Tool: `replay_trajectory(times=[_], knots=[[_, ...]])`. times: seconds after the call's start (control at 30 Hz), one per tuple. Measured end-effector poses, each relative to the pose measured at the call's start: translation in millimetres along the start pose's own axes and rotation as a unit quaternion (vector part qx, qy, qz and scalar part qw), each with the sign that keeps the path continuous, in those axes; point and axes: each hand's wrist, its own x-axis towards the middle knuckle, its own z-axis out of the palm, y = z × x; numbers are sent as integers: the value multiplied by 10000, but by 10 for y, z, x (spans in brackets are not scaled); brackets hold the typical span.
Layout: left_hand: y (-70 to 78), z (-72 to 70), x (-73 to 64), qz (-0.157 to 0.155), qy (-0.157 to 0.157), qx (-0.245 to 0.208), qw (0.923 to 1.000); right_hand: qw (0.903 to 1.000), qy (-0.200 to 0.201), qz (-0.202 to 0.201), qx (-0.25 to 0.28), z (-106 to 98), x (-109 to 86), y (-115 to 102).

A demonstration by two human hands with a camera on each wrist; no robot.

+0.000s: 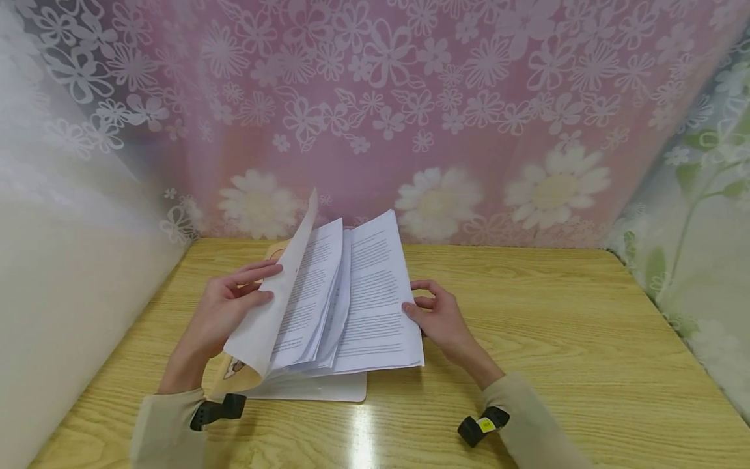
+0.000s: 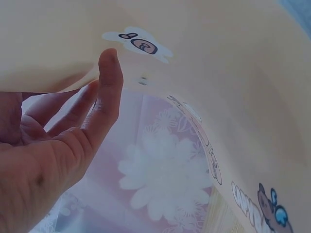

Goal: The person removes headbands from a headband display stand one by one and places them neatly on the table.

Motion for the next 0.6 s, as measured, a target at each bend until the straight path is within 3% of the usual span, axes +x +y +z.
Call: replay_trajectory(times=[0.6], knots=[[3, 8, 5, -30, -32, -157, 9999, 9994, 1, 189, 279, 238, 33, -45]])
